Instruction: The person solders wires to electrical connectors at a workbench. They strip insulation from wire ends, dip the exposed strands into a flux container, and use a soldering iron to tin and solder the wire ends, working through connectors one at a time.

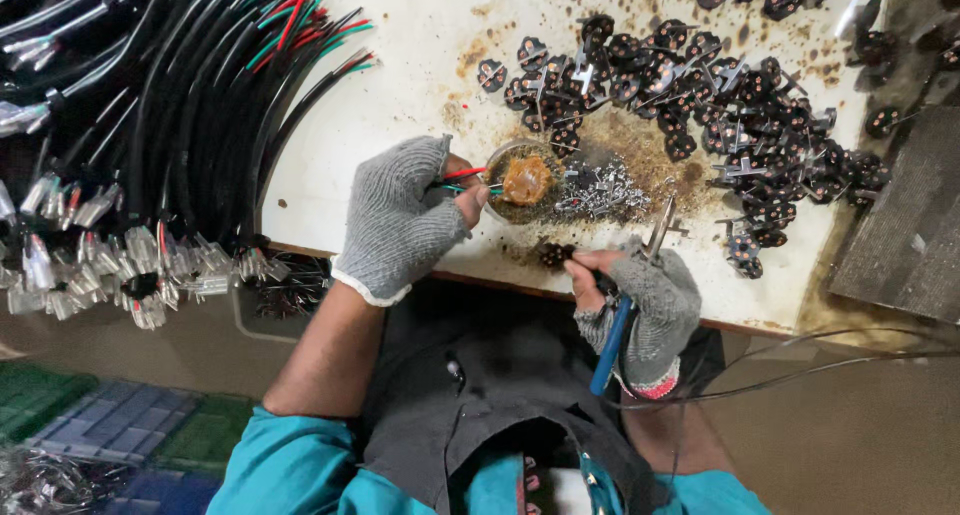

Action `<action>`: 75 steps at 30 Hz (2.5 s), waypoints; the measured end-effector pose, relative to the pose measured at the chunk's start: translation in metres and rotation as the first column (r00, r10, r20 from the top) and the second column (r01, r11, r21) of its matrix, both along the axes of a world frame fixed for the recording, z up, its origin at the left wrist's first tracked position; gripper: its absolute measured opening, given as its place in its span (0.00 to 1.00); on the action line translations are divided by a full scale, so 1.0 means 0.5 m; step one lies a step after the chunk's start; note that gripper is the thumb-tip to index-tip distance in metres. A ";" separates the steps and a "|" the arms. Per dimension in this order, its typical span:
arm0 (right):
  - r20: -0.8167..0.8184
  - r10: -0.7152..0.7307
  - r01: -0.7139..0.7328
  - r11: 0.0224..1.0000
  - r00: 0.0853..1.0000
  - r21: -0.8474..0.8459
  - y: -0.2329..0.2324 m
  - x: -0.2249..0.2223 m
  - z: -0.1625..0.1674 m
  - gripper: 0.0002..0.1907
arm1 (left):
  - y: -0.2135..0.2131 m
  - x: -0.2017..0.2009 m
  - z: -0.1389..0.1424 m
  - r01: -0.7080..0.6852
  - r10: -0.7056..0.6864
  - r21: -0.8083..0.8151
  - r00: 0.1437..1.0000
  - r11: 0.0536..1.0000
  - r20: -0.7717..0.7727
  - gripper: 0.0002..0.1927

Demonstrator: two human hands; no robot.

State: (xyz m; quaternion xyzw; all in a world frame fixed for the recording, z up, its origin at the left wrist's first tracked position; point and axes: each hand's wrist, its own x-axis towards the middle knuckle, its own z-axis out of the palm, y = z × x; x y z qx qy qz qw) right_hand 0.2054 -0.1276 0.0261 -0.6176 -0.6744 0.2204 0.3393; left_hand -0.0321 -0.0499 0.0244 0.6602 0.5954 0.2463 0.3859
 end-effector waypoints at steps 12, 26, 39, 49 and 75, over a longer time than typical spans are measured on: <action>0.178 0.125 -0.126 0.992 0.976 -0.005 -0.023 -0.001 0.001 0.14 | -0.023 -0.002 0.012 -0.026 0.027 -0.054 0.999 0.998 0.034 0.11; 0.149 0.236 -0.265 0.939 0.960 0.222 -0.080 -0.018 -0.003 0.15 | -0.178 -0.019 0.027 0.125 -0.152 0.139 0.968 0.982 0.201 0.04; 0.043 0.297 -0.300 0.946 0.954 0.119 -0.124 0.071 -0.020 0.23 | -0.189 0.061 0.005 0.220 -0.212 0.184 0.975 0.958 -0.065 0.13; 0.043 0.426 -0.424 0.876 0.904 0.231 -0.114 0.099 -0.048 0.18 | -0.179 0.080 -0.004 0.236 -0.214 0.167 0.967 0.957 -0.138 0.16; -0.246 -0.285 -0.144 0.336 0.926 -0.931 -0.110 0.050 -0.066 0.19 | -0.157 0.057 -0.008 0.212 -0.179 0.199 0.968 0.957 -0.174 0.18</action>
